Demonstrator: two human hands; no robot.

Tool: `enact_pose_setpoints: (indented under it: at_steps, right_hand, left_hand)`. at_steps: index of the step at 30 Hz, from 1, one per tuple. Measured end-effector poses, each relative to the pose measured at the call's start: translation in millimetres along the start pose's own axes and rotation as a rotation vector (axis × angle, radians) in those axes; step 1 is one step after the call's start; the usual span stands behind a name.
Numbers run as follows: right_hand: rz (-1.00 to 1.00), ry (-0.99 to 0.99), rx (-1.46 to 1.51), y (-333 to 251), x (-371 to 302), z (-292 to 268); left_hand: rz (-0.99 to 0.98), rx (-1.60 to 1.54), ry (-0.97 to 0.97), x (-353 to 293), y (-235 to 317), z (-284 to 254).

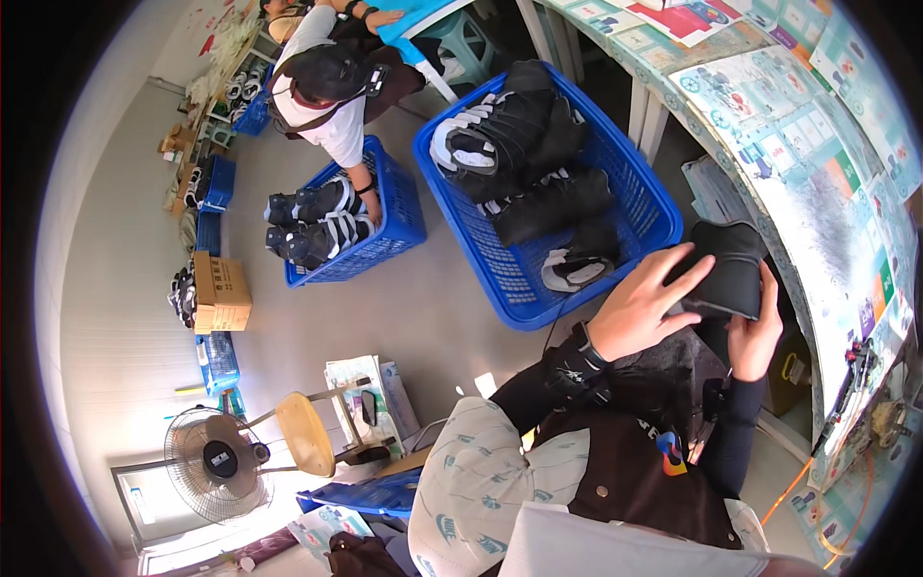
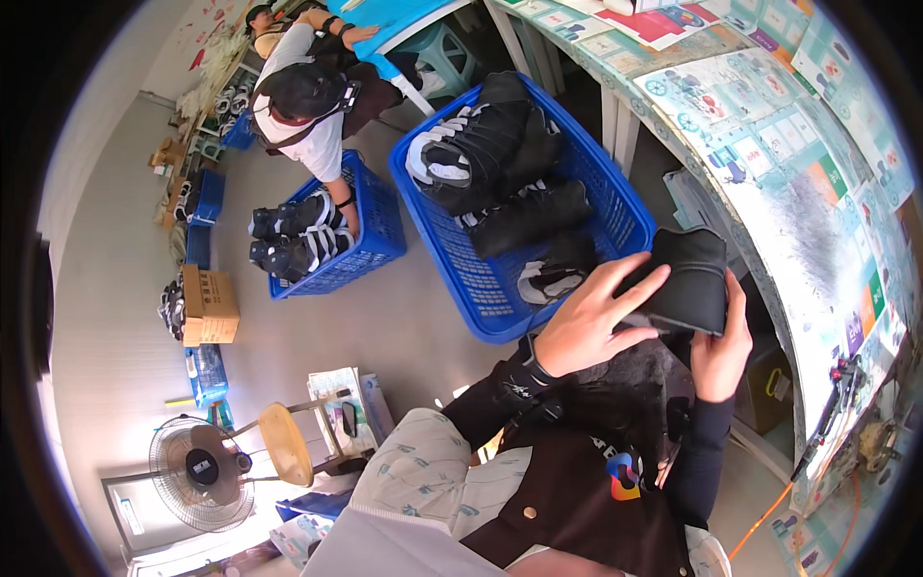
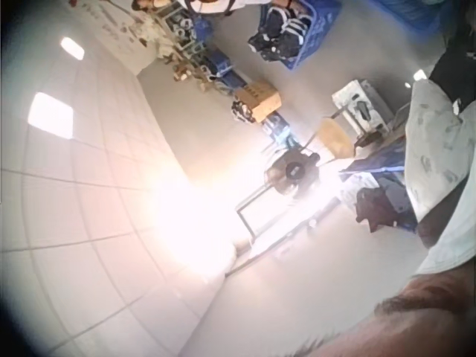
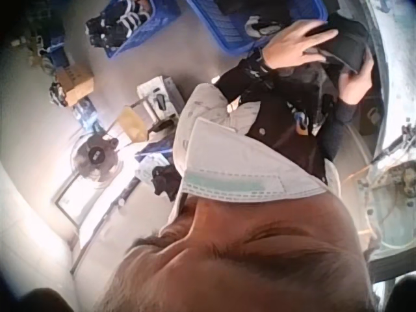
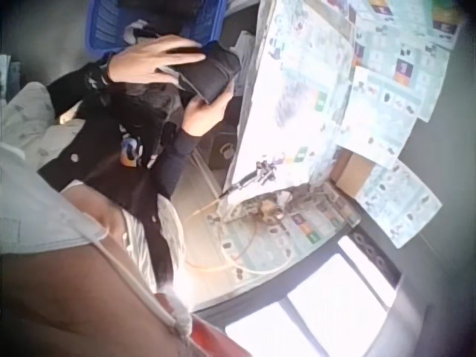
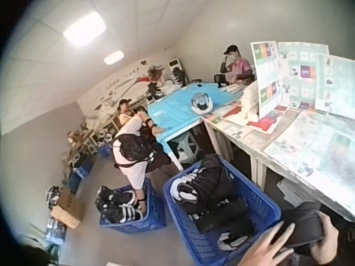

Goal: Applying adhesive or treatment to the inner rim of shoe uppers using a specialized tool.

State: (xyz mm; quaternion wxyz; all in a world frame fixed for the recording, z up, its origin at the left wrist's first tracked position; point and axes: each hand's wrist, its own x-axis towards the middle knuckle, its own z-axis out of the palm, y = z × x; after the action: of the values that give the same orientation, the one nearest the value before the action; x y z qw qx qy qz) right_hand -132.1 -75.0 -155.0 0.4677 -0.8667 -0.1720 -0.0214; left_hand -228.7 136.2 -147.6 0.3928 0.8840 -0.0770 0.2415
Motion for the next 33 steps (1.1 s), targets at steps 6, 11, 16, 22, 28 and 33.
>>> enact_pose_setpoints:
  at_steps: [6, 11, 16, 22, 28, 33]
  right_hand:
    - [-0.115, -0.074, -0.073, -40, -4, -33]
    - [-0.078, -0.227, -0.13, -1, -13, -25]
    - [-0.139, -0.242, -0.153, 20, -18, -17]
    - [-0.172, -0.13, 0.123, 82, -33, -5]
    - [-0.136, -0.084, 0.3, 103, -38, 7]
    - [0.029, -0.124, 0.44, 96, -31, 6]
  left_hand:
    - [0.145, 0.026, 0.094, 30, 22, -17]
    - [-0.034, -0.114, -0.037, 1, -9, 15]
    - [-0.055, -0.134, 0.064, -12, -7, 34]
    - [-0.06, -0.145, 0.071, -18, -27, 52]
    - [-0.093, -0.146, 0.155, -15, -27, 65]
    - [-0.19, -0.2, 0.168, -10, -25, 69]
